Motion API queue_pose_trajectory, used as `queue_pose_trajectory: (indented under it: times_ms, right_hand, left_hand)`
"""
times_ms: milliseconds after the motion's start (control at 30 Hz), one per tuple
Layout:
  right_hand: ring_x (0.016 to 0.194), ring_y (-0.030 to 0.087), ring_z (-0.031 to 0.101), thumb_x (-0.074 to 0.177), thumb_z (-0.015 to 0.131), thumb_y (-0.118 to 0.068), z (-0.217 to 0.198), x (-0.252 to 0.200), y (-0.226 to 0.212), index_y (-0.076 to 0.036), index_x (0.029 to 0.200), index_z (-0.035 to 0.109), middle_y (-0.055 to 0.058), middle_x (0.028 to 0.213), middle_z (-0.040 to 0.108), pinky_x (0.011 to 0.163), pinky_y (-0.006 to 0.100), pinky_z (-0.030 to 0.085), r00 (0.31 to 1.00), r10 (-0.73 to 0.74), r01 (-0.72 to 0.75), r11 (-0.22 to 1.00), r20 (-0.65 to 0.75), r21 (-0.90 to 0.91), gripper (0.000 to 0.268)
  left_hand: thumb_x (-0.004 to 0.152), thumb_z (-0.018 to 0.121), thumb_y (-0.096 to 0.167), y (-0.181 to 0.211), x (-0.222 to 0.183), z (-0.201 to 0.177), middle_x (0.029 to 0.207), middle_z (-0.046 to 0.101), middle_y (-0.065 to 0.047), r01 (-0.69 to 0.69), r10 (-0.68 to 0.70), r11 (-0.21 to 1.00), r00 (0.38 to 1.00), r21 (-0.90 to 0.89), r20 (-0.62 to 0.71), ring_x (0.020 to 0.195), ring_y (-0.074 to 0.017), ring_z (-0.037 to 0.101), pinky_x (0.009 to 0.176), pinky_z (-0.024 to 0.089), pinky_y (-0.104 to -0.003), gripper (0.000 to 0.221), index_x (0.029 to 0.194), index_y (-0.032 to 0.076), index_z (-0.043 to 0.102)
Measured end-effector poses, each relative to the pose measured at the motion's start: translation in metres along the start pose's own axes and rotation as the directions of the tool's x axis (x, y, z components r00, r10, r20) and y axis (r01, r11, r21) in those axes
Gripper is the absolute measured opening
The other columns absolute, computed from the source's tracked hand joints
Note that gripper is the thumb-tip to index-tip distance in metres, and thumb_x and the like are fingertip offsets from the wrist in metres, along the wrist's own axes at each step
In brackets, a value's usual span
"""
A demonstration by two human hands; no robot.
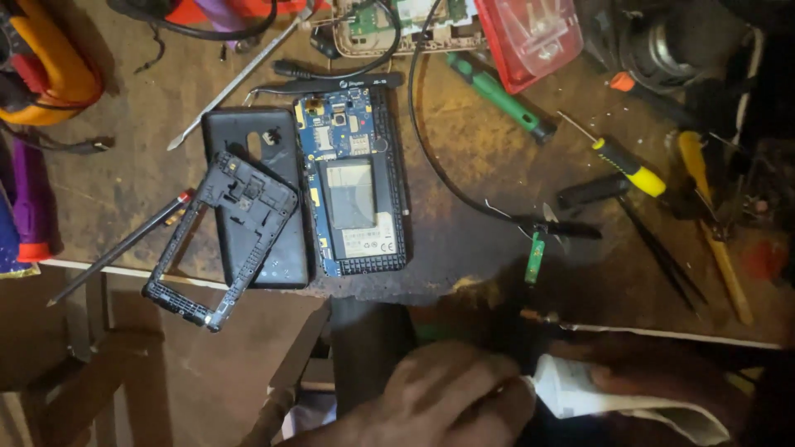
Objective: Repairing a small electronic circuit board by using a probe tool and applying adhesive from a tube on a cluttered workbench.
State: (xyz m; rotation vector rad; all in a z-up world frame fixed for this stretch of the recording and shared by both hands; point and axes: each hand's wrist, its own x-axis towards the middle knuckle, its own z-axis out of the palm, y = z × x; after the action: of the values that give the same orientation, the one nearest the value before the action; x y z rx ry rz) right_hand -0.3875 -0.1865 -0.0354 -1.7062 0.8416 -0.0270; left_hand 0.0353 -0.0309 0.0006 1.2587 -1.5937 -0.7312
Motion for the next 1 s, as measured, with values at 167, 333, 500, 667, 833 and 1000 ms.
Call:
queue_pose_trajectory:
  times_ms: [167, 333, 500, 667, 833, 1000]
  right_hand:
    - [0.141, 0.016, 0.076, 0.088, 0.069, -0.021, 0.038, 0.002, 0.048, -0.017, 0.128, 0.086, 0.004, 0.148, 0.083, 0.116, 0.033, 0.059, 0.967, 0.241, -0.251, 0.949, 0.078, 0.192, 0.044]
    - [0.145, 0.007, 0.076, 0.082, 0.075, -0.007, 0.093, 0.051, -0.069, -0.017, 0.131, 0.090, -0.005, 0.152, 0.087, 0.114, 0.032, 0.063, 0.843, 0.530, -0.533, 0.799, 0.091, 0.278, 0.053]
    - [0.081, 0.003, 0.076, 0.100, 0.047, -0.035, 0.081, 0.089, 0.190, -0.071, 0.115, 0.074, -0.026, 0.098, 0.080, 0.071, 0.024, 0.055, 0.525, 0.825, -0.068, 0.283, 0.207, -0.957, 0.047]
    - [0.106, 0.024, 0.067, 0.107, 0.041, -0.012, 0.080, 0.091, 0.077, -0.026, 0.138, 0.058, 0.008, 0.124, 0.068, 0.093, 0.035, 0.050, 0.736, 0.655, -0.664, 0.748, -0.172, 0.010, 0.038]
    - [0.133, 0.040, 0.062, 0.101, 0.055, 0.002, 0.117, 0.090, -0.068, 0.006, 0.143, 0.052, 0.034, 0.150, 0.059, 0.115, 0.042, 0.047, 0.789, 0.223, -0.160, 0.974, -0.572, 0.159, 0.042]
    - [0.152, 0.037, 0.058, 0.084, 0.076, -0.013, 0.090, 0.079, -0.056, -0.002, 0.142, 0.057, 0.028, 0.160, 0.056, 0.127, 0.041, 0.048, 0.925, -0.282, 0.134, 0.869, -0.255, -0.477, 0.062]
  left_hand:
    - [0.115, 0.052, 0.005, -0.021, -0.012, 0.007, 0.097, 0.064, -0.015, -0.075, 0.053, 0.964, 0.994, 0.257, 0.092, 0.079, -0.0288, 0.061, 0.073, 0.050, -0.042, 0.016, 0.112, -0.005, 0.065]
    - [0.106, 0.054, 0.015, -0.033, -0.027, 0.026, 0.089, 0.070, -0.004, 0.380, -0.358, 0.919, 0.916, -0.108, 0.181, 0.080, -0.0262, 0.068, 0.075, 0.051, -0.041, 0.019, 0.094, 0.013, 0.068]
    - [0.110, 0.046, 0.002, -0.045, -0.030, 0.017, 0.087, 0.069, -0.011, 0.362, -0.402, 0.886, 0.911, -0.289, -0.091, 0.071, -0.0232, 0.073, 0.056, 0.061, -0.035, 0.017, 0.101, 0.003, 0.061]
    - [0.114, 0.059, 0.012, -0.067, -0.026, 0.023, 0.131, 0.066, -0.028, -0.160, 0.164, 0.982, 0.986, 0.103, -0.033, 0.124, -0.0432, 0.066, 0.099, 0.055, -0.049, 0.024, 0.097, -0.005, 0.059]
    - [0.113, 0.060, 0.014, -0.073, -0.033, 0.023, 0.132, 0.066, -0.028, -0.130, 0.130, 0.990, 0.992, 0.059, -0.001, 0.126, -0.0447, 0.062, 0.104, 0.052, -0.055, 0.023, 0.101, -0.006, 0.062]
    - [0.110, 0.066, 0.011, -0.063, -0.018, 0.016, 0.129, 0.069, -0.022, -0.052, 0.052, 0.998, 0.998, 0.021, -0.045, 0.126, -0.0356, 0.062, 0.106, 0.050, -0.047, 0.017, 0.098, -0.001, 0.063]
